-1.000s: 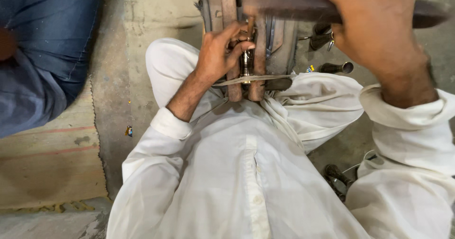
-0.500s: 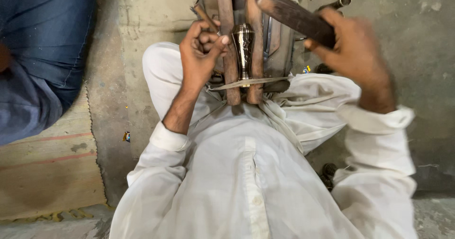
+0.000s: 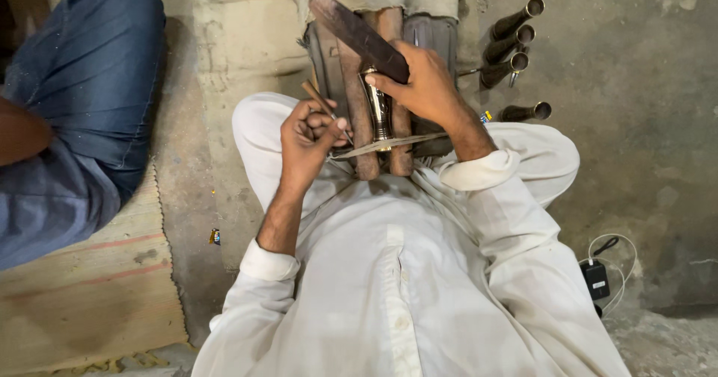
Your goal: The person sits cross-legged on the floor with a brass vessel held against a padded lap support. They hold a small punch against the vessel's surface and strike it with a wooden mallet, rotating the vessel to work new areas, decorating the metal surface with repeated strikes.
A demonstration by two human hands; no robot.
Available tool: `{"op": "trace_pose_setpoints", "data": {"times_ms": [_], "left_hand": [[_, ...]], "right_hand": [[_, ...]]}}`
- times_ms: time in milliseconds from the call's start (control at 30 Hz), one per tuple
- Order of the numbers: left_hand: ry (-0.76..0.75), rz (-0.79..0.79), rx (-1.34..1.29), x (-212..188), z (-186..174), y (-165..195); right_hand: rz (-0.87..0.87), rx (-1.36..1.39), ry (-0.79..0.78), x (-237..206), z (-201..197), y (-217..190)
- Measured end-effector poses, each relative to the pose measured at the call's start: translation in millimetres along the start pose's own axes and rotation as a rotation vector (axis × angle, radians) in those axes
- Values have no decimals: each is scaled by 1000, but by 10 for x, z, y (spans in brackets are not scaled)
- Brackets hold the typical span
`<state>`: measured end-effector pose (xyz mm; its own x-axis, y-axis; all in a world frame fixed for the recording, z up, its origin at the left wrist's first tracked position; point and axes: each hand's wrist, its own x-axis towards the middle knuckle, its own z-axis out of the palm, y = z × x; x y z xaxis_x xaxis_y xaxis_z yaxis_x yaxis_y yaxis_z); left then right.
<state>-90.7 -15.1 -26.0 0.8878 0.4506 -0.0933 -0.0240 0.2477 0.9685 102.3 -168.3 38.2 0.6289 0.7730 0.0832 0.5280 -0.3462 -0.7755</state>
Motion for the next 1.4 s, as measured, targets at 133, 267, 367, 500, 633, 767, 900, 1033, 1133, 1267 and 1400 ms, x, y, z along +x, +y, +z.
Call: {"op": "trace_pose_setpoints", "data": {"times_ms": [133,267,367,500,633,767,900,1033,1133,1267,1400], "left_hand": [[9,-28,33,-43,-24,-24],[23,-48,44,-7,-87,13],[31,-45,53,38,-112,63],[19,14,47,135,-119,136],[-27,35,88,322,-92,232],[-157,190,241,652,42,388],[-308,481,505,957,282,535],[-410,476,710,1124,459,646],[-465,659,824,1178,498,680],[-498,670,924,1211,516,677],[-506,598,1029,1224,556,674]], "right_hand": [[68,-182,11,45,-7,-96],[-68,-420,100,106,68,-245],[-115,-427,107,152,75,-307],[22,-213,-11,148,-90,-190],[183,308,-23,-51,-323,71],[349,599,-66,-315,-504,244],[478,758,-52,-613,-601,336],[481,665,-67,-810,-621,456],[355,578,-36,-903,-617,632],[155,258,196,-924,-611,807],[21,273,378,-803,-758,738]]}}
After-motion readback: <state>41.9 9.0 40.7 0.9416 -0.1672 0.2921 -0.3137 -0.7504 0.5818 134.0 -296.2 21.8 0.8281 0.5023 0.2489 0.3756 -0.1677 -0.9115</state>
